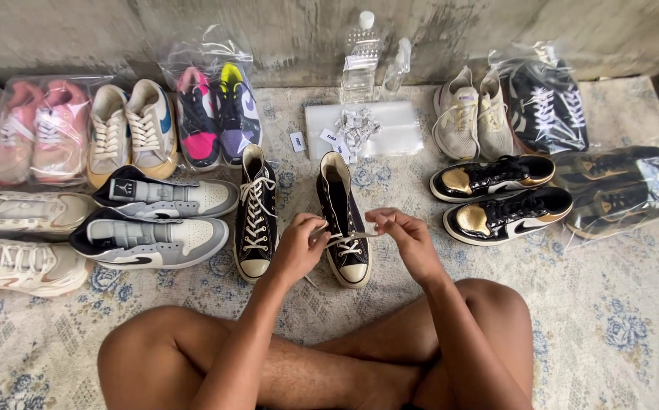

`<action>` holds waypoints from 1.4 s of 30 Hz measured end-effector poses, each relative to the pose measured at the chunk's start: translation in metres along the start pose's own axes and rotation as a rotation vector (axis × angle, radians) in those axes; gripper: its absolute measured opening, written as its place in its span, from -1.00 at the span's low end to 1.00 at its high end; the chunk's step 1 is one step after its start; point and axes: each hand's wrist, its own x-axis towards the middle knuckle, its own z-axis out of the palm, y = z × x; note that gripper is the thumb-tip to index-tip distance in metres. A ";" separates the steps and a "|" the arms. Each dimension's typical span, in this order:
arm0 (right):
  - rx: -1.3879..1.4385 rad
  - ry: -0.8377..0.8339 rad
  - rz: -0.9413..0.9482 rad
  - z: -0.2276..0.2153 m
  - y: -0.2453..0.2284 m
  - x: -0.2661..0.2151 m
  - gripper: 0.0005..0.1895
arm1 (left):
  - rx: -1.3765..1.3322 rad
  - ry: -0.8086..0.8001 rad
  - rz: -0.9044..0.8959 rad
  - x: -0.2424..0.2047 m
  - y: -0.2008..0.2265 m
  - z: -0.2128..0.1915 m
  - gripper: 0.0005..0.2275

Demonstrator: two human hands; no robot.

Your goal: The person unlaces a black high-top sneaker by pulling the laces through the eyelets and then begins to relace it. They thread the laces back through the eyelets, crossing them over and pulling the ends to even them out.

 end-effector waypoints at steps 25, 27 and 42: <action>-0.275 0.144 -0.439 0.039 -0.080 0.005 -0.88 | -0.508 0.266 -0.264 0.016 0.173 -0.051 -0.80; -0.284 0.169 -0.462 0.037 -0.080 0.010 -0.90 | -0.479 0.273 -0.238 0.028 0.169 -0.049 -0.81; -0.112 0.248 -0.413 0.039 -0.118 0.021 -0.92 | -0.508 0.283 -0.050 0.050 0.214 -0.061 -0.80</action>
